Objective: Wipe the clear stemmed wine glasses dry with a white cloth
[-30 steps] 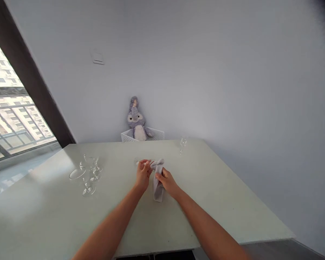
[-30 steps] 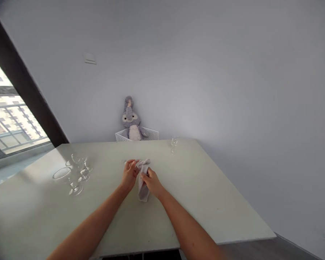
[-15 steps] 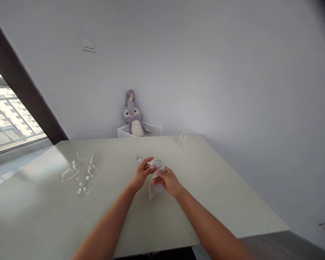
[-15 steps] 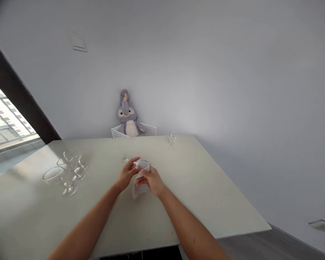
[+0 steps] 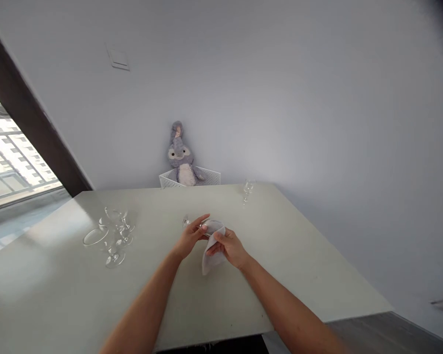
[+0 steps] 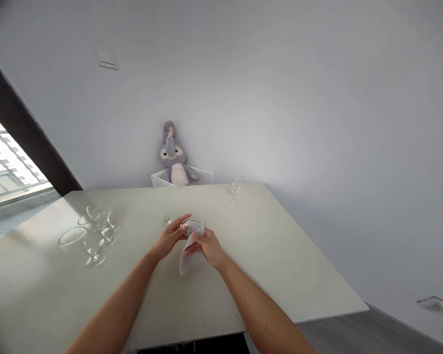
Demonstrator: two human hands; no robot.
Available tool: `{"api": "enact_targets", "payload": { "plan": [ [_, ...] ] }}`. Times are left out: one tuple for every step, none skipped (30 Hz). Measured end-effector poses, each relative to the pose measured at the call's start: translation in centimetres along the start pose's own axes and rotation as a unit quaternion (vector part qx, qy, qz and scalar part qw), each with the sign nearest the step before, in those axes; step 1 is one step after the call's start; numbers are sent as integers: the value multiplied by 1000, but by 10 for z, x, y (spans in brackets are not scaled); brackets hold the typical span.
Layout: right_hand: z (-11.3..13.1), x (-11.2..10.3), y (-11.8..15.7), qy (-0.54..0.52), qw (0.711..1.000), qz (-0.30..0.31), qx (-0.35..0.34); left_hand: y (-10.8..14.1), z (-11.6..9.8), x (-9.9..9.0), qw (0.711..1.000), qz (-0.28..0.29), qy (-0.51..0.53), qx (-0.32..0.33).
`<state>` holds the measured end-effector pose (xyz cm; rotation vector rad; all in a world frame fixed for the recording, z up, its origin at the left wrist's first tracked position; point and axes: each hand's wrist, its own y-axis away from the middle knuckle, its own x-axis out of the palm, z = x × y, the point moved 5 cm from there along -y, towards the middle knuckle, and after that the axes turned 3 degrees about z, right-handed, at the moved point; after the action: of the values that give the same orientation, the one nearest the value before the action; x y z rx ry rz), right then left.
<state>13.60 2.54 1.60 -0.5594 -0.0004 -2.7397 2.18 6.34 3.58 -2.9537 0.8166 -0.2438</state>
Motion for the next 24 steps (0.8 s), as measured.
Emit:
{"api": "enact_targets", "payload": {
  "plan": [
    [-1, 3, 2, 54, 998, 0, -11, -1, 3, -2, 1000, -12, -12, -15],
    [-3, 6, 3, 99, 995, -5, -20, -1, 6, -3, 999, -21, -27, -29],
    [-4, 7, 4, 126, 992, -13, -23, -1, 8, -4, 998, -27, -41, -40],
    [-6, 6, 4, 127, 991, -21, -21, -1, 8, -4, 997, -27, -50, -44],
    [-7, 4, 3, 100, 994, -30, -14, 0, 7, -2, 998, -23, -51, -43],
    [-8, 1, 1, 52, 998, -37, -4, 1, 5, 0, 998, -13, -45, -36],
    [-9, -2, 0, -8, 999, -43, 8, 1, 2, 3, 999, 3, -37, -25],
    [-9, -6, -2, -69, 996, -50, 16, 2, -1, 6, 999, 17, -30, -12],
    [-8, -9, -3, -118, 991, -56, 22, 2, -4, 8, 999, 26, -25, 2],
    [-8, -10, -4, -148, 987, -57, 23, 3, -5, 9, 999, 29, -24, 12],
    [-7, -10, -4, -152, 987, -54, 22, 2, -6, 9, 999, 26, -27, 15],
    [-7, -8, -3, -131, 990, -48, 17, 2, -5, 8, 999, 14, -30, 14],
    [-6, -5, -2, -89, 995, -43, 7, 1, -3, 6, 999, -1, -33, 10],
    [-6, -1, 0, -32, 999, -39, -5, 0, -1, 4, 999, -14, -37, 1],
    [-6, 2, 2, 28, 999, -36, -16, 0, 1, 3, 999, -23, -40, -7],
    [-7, 5, 3, 79, 996, -37, -25, 0, 3, 2, 999, -27, -43, -14],
    [-7, 7, 3, 110, 993, -41, -30, 0, 4, 1, 998, -31, -42, -18],
    [-7, 6, 3, 113, 992, -46, -30, 0, 5, 2, 999, -30, -37, -20],
    [-7, 4, 2, 88, 994, -51, -26, 0, 5, 3, 999, -24, -27, -22],
    [-7, 1, 0, 43, 997, -56, -17, 1, 4, 5, 1000, -13, -14, -21],
    [-6, -3, -1, -13, 998, -62, -7, 2, 2, 7, 1000, 0, -2, -15],
    [-5, -6, -3, -65, 996, -65, 2, 2, 0, 9, 1000, 11, 5, -4],
    [-4, -8, -3, -104, 992, -65, 9, 3, -1, 10, 1000, 18, 5, 9],
    [-3, -9, -3, -121, 991, -60, 12, 3, -3, 10, 1000, 21, -1, 18]
  ]
}}
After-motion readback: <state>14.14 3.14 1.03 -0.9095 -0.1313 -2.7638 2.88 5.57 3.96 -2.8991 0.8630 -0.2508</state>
